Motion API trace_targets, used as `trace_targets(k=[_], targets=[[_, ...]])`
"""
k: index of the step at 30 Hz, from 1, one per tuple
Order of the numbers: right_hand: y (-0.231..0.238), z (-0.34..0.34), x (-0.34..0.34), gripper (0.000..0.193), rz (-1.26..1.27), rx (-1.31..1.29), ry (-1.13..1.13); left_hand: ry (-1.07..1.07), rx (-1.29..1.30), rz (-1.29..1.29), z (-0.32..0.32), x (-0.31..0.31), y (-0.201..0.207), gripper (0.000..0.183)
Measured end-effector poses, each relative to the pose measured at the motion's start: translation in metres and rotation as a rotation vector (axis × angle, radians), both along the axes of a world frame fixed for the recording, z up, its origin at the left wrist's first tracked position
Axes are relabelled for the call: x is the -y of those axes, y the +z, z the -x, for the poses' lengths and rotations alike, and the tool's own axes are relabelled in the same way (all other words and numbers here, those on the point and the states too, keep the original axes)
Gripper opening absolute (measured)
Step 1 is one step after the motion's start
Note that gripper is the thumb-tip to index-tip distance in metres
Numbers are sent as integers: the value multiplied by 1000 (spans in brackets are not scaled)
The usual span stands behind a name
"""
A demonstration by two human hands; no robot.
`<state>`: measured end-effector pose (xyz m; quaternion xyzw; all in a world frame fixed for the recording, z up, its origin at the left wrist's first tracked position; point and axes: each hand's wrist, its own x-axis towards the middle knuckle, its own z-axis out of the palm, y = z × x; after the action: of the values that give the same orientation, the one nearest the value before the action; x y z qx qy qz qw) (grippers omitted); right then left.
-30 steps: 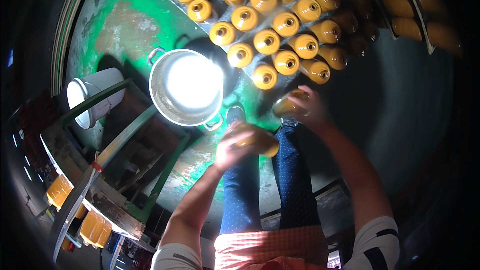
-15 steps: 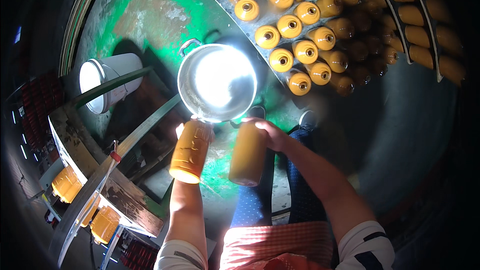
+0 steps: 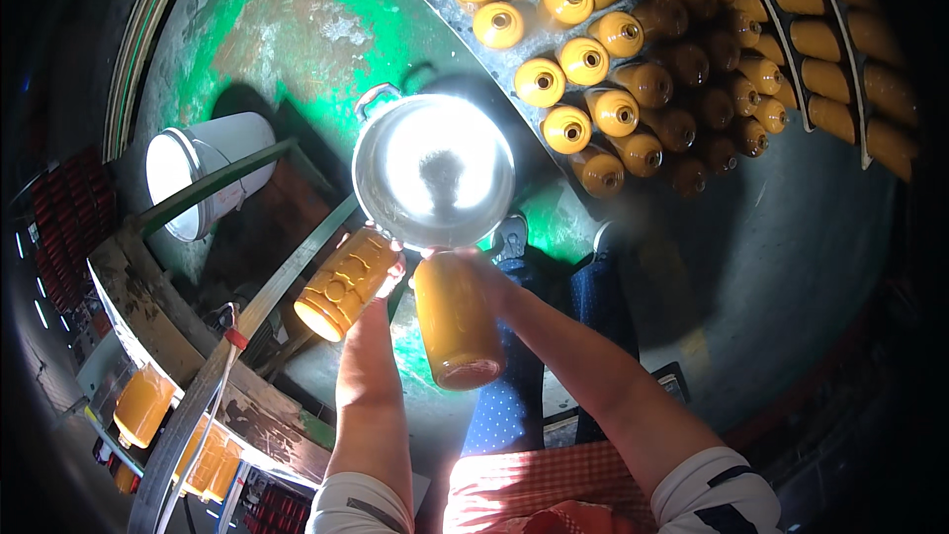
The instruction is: The person repeatedly picks up yellow cylindrical spools from a rack, places them on a conveyor belt, and moves them into a processing machine. The person also moves a large flat board and handles a metal pot during the process.
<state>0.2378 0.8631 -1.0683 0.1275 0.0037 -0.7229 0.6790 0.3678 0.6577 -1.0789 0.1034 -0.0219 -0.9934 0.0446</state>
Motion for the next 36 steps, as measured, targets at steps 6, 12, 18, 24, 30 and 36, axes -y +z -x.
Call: trace_targets(k=[6,12,18,24,30,36], targets=[[24,23,-19,33,-195,-465,79,-11,21,-86,11,-8,2,56],[73,48,-35,32,-163,-537,34,14,-23,114,12,-3,18,60],[79,40,-75,52,1,-345,-63,-10,95,-58,34,-23,76,57],[136,24,-106,54,-205,-554,-245,-181,185,710,41,-12,110,54],[81,-45,-180,55,-55,-84,-348,-228,257,1725,4,-20,123,59],[101,-129,-272,42,-266,-622,-645,-81,180,1620,-66,-86,223,60]])
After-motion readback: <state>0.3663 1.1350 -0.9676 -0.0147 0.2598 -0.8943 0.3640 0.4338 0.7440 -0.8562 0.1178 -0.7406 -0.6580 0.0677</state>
